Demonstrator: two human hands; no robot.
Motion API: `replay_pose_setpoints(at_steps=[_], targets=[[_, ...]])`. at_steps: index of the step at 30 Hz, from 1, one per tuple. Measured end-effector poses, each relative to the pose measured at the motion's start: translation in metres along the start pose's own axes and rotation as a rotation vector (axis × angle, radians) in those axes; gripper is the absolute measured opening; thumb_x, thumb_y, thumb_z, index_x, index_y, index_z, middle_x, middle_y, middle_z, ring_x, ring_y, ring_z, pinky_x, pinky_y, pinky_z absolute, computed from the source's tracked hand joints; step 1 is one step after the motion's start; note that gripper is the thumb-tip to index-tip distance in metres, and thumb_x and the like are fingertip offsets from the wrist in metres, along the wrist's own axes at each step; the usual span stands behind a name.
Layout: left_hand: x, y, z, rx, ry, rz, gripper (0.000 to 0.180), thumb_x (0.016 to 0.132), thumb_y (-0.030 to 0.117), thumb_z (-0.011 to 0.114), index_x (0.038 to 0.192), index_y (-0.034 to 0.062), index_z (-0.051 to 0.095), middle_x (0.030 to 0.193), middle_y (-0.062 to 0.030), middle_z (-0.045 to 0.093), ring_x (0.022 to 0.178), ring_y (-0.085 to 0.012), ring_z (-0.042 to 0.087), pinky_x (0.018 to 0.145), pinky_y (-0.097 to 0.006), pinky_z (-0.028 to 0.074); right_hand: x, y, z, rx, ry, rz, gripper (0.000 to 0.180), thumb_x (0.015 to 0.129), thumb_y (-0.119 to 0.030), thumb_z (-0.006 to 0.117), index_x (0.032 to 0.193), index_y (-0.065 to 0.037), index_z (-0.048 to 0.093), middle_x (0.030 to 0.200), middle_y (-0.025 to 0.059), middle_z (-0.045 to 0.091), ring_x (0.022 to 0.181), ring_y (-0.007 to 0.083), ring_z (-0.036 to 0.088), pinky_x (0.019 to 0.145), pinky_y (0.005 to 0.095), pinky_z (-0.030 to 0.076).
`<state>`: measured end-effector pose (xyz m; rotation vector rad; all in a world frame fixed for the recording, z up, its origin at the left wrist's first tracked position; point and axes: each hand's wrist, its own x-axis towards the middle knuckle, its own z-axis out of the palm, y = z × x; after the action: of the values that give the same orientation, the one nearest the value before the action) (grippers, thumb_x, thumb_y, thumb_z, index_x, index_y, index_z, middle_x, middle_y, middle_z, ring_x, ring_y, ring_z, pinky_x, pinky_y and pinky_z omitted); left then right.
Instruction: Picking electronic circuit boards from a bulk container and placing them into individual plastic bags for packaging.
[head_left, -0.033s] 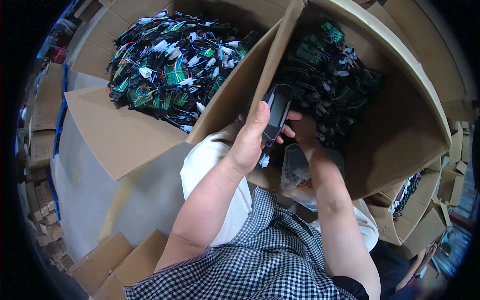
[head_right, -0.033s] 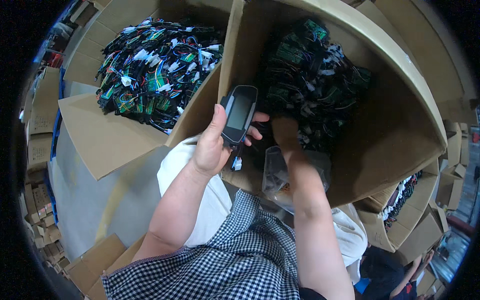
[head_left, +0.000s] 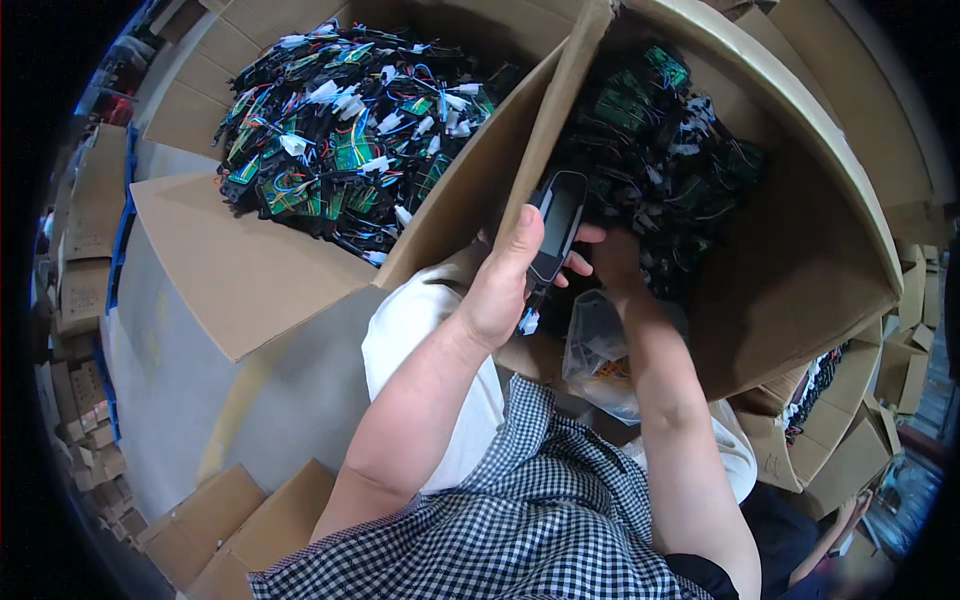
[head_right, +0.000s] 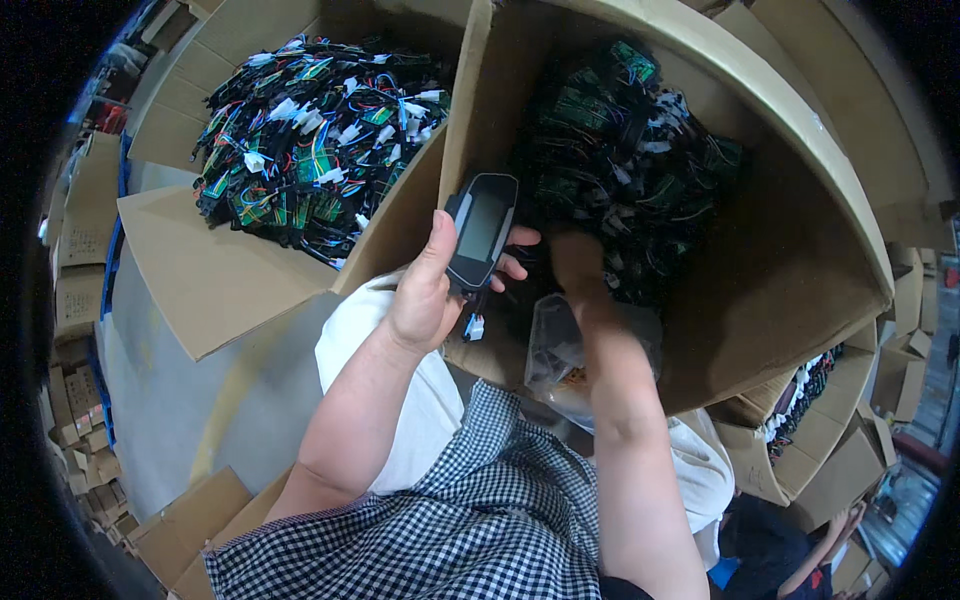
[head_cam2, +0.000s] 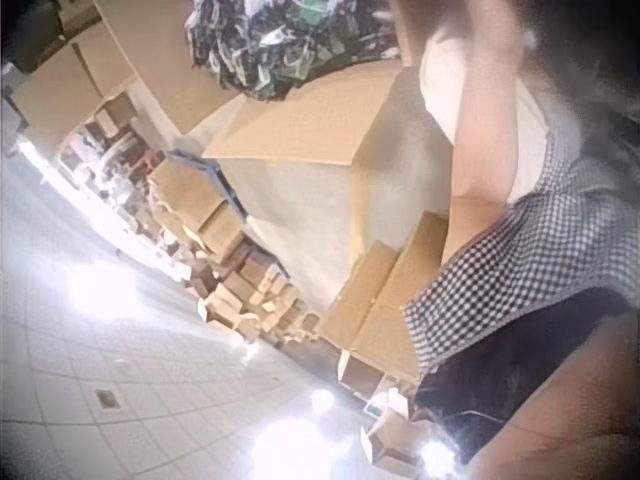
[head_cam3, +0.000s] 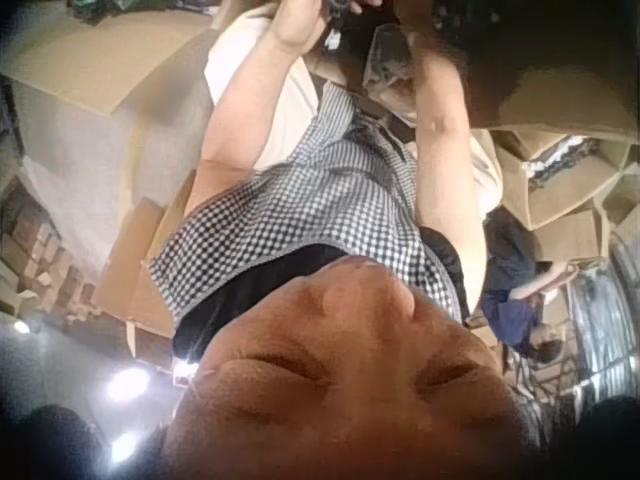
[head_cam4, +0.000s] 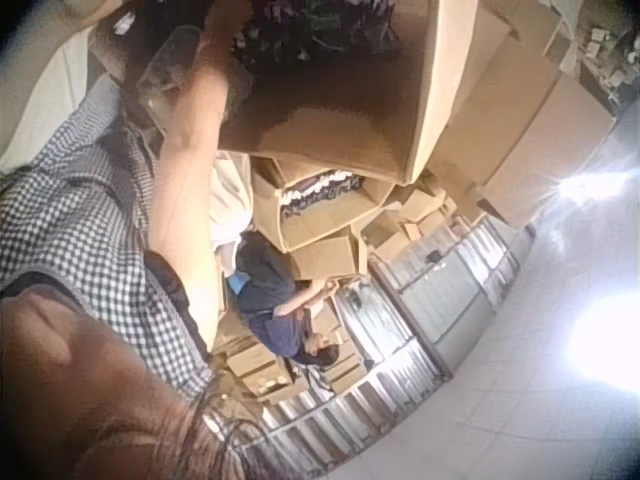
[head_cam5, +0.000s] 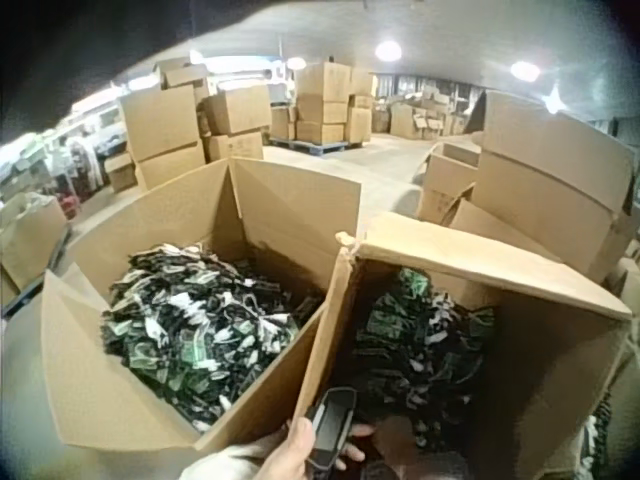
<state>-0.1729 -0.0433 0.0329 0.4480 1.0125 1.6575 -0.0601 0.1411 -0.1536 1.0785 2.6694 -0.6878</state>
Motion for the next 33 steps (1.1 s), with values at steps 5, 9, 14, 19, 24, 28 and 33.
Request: replay_pose_setpoints(at_steps=[5,9,14,19,24,28,33], targets=[[-0.003,-0.001,-0.003,0.107,0.009,-0.038,0.063,0.096,0.056,0.027,0.136,0.0082,0.039,0.12,-0.012,0.058,0.096,-0.0148,0.058,0.078,-0.026,0.046,-0.052,-0.009,-0.098,0.45,0.662,0.12,0.038,0.083,-0.013,0.063,0.118,-0.001,0.058,0.103,0.0144,0.066,0.092,0.0272,0.064,0.076,0.038,0.05],[-0.006,-0.007,0.006,0.149,0.062,-0.026,0.062,0.093,0.058,0.039,0.128,0.0076,0.046,0.114,-0.0092,0.059,0.09,-0.0126,0.057,0.075,-0.025,0.044,-0.131,-0.036,-0.148,1.702,0.628,-0.086,0.042,0.085,0.0,0.062,0.124,0.007,0.049,0.109,0.0126,0.062,0.094,0.0161,0.061,0.083,0.0302,0.05],[-0.007,-0.022,0.009,0.226,0.117,0.127,0.062,0.086,0.06,0.053,0.121,0.0088,0.048,0.106,-0.0055,0.061,0.08,-0.0082,0.054,0.068,-0.021,0.039,-0.195,-0.067,-0.122,1.428,0.52,-0.174,0.045,0.086,0.0,0.061,0.128,0.008,0.047,0.115,0.0142,0.061,0.099,0.016,0.061,0.089,0.0288,0.048],[-0.033,-0.047,0.026,-0.038,-0.229,0.141,0.082,0.076,0.059,0.067,0.133,0.0063,0.041,0.125,-0.0039,0.052,0.105,-0.0121,0.055,0.091,-0.028,0.045,-0.223,-0.095,-0.105,1.806,0.558,-0.062,0.038,0.088,0.003,0.058,0.126,0.001,0.052,0.115,0.0113,0.061,0.094,0.0134,0.061,0.084,0.0261,0.051],[-0.049,-0.047,0.043,-0.033,-0.31,-0.109,0.083,0.071,0.034,0.08,0.137,0.0078,0.038,0.135,-0.0111,0.047,0.118,-0.0211,0.052,0.099,-0.036,0.045,-0.227,-0.126,-0.069,1.71,0.511,0.03,0.029,0.092,-0.008,0.057,0.12,0.0,0.056,0.097,0.001,0.063,0.067,0.002,0.052,0.053,0.0163,0.043],[-0.052,-0.052,0.043,-0.072,-0.269,-0.104,0.038,0.088,0.01,0.059,0.123,-0.0001,0.052,0.12,-0.0132,0.06,0.104,-0.0239,0.062,0.084,-0.035,0.054,-0.234,-0.11,-0.064,0.86,0.545,0.055,0.023,0.092,-0.015,0.057,0.109,-0.001,0.063,0.072,0.0051,0.065,0.065,0.0075,0.061,0.057,0.0223,0.048],[-0.042,-0.034,0.031,-0.018,-0.092,-0.035,0.034,0.088,0.009,0.058,0.12,-0.0013,0.052,0.114,-0.0151,0.061,0.084,-0.021,0.066,0.071,-0.034,0.056,-0.253,-0.09,-0.039,0.864,0.568,-0.147,0.02,0.084,-0.007,0.061,0.1,0.005,0.063,0.082,0.0169,0.065,0.074,0.0276,0.065,0.064,0.0335,0.049]])
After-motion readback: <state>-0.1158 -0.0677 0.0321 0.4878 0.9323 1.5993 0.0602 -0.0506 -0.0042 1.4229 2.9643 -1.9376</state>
